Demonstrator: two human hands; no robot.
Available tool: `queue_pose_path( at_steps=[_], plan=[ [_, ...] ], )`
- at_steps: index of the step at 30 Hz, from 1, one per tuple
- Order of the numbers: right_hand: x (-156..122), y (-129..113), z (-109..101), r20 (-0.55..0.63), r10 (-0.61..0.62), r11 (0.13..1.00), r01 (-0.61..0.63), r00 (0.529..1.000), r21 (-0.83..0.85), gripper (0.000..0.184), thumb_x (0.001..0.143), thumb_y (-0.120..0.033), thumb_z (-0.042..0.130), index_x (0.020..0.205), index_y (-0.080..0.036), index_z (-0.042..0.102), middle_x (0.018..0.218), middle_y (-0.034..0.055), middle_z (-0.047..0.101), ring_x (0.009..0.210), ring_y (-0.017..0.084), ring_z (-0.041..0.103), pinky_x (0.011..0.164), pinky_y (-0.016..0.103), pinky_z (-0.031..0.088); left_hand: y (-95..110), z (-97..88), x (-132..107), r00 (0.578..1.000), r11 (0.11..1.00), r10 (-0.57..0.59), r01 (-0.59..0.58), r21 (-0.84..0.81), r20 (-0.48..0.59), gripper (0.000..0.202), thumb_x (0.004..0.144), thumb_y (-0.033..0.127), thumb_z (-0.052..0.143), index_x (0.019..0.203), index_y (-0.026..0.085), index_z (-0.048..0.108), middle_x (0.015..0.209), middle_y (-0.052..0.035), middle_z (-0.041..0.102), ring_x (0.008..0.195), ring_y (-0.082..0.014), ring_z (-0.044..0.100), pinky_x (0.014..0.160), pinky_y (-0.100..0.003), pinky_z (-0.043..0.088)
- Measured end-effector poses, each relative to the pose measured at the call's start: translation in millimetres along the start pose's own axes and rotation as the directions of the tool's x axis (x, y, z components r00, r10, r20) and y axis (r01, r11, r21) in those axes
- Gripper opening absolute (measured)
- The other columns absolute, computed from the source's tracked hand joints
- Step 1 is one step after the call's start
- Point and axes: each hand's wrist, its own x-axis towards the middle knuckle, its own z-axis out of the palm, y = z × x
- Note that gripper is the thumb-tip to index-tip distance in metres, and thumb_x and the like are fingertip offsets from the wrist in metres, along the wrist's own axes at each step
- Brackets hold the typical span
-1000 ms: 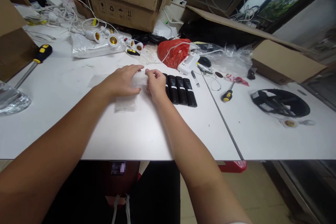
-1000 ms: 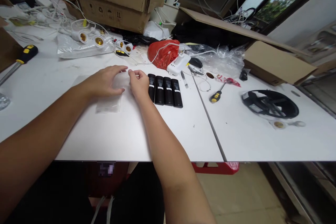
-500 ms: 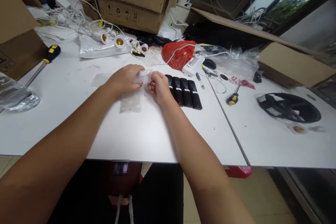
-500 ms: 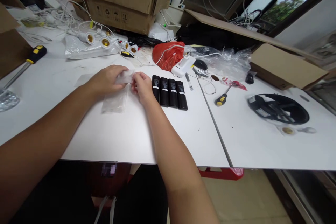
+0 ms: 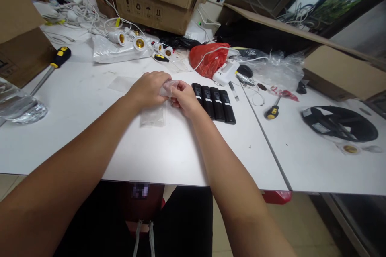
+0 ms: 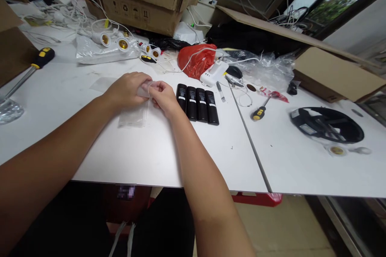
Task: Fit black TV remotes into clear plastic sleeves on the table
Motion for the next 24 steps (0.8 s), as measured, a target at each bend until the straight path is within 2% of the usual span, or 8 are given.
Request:
queue_pose_path(
  at_steps=[3,6,9,12,17,20,22,24],
  plan=[
    [0,0,0,0.000,0.000,1.000,0.000,1.000,-0.024,0.016,0.074,-0.017,0.069,0.080,-0.021,0.054,0.061,-0.0078,0.047,0.044,0.005,0.042,0.037,0.017,0.026,-3,0.8,0,1.000,1.000,0.003,-0.003,0.021,0.000,0.038,0.073,0.024,0.063,0.112,0.020,0.064,0.110,-0.0097,0.072,0.104,-0.0324,0.067,0.089,-0.042,0.049],
    [0,1,0,-0.005,-0.019,0.999,0.019,1.000,-0.043,0.014,0.072,-0.014,0.062,0.079,-0.022,0.053,0.060,-0.0083,0.046,0.043,0.005,0.042,0.037,0.018,0.028,-4,1.0,0,1.000,0.999,0.013,-0.013,0.045,-0.001,0.035,0.076,0.024,0.062,0.111,0.021,0.063,0.109,-0.0089,0.072,0.103,-0.0315,0.067,0.088,-0.041,0.048],
    [1,4,0,-0.035,-0.055,0.989,0.050,0.998,-0.137,0.016,0.070,-0.016,0.061,0.083,-0.022,0.055,0.061,-0.0086,0.047,0.041,0.006,0.040,0.037,0.020,0.030,0,1.6,0,0.999,0.996,0.047,-0.046,0.076,-0.005,0.029,0.080,0.024,0.060,0.108,0.020,0.064,0.107,-0.0096,0.072,0.101,-0.0313,0.067,0.085,-0.041,0.047],
    [3,8,-2,-0.077,-0.114,0.956,0.089,0.990,-0.281,0.023,0.067,-0.020,0.066,0.090,-0.021,0.060,0.069,-0.0061,0.055,0.047,0.007,0.045,0.041,0.020,0.034,6,3.0,1,0.994,0.990,0.105,-0.107,0.088,0.029,0.026,0.081,0.022,0.058,0.106,0.019,0.065,0.104,-0.0093,0.072,0.101,-0.0313,0.067,0.085,-0.042,0.046],
    [5,10,-4,-0.085,-0.154,0.936,0.117,0.984,-0.333,0.024,0.069,-0.028,0.070,0.091,-0.020,0.062,0.080,-0.0024,0.060,0.060,0.009,0.049,0.048,0.019,0.038,11,2.9,2,0.991,0.989,0.124,-0.128,0.075,0.055,0.029,0.081,0.019,0.058,0.109,0.022,0.064,0.106,-0.0073,0.073,0.104,-0.0303,0.067,0.088,-0.041,0.045],
    [4,8,-4,-0.091,-0.140,0.939,0.103,0.986,-0.328,0.022,0.070,-0.025,0.069,0.090,-0.020,0.063,0.075,-0.0036,0.059,0.054,0.008,0.047,0.045,0.019,0.037,9,2.1,1,0.993,0.991,0.100,-0.104,0.082,0.055,0.029,0.082,0.019,0.058,0.109,0.023,0.065,0.107,-0.0069,0.073,0.101,-0.0294,0.068,0.085,-0.039,0.047],
    [2,5,-2,-0.079,-0.111,0.948,0.082,0.991,-0.306,0.017,0.071,-0.017,0.063,0.088,-0.020,0.062,0.066,-0.0053,0.056,0.045,0.008,0.045,0.040,0.020,0.035,7,2.0,1,0.994,0.992,0.095,-0.098,0.080,0.047,0.030,0.082,0.020,0.057,0.111,0.023,0.065,0.107,-0.0066,0.073,0.099,-0.0287,0.069,0.083,-0.038,0.048],
    [0,1,-2,-0.075,-0.075,0.957,0.051,0.994,-0.284,0.021,0.070,-0.008,0.055,0.086,-0.020,0.060,0.059,-0.0064,0.053,0.039,0.009,0.044,0.037,0.021,0.034,4,1.6,0,0.996,0.993,0.087,-0.090,0.072,0.035,0.030,0.083,0.023,0.059,0.112,0.021,0.066,0.107,-0.0065,0.074,0.095,-0.0286,0.069,0.081,-0.038,0.048]
  ],
)
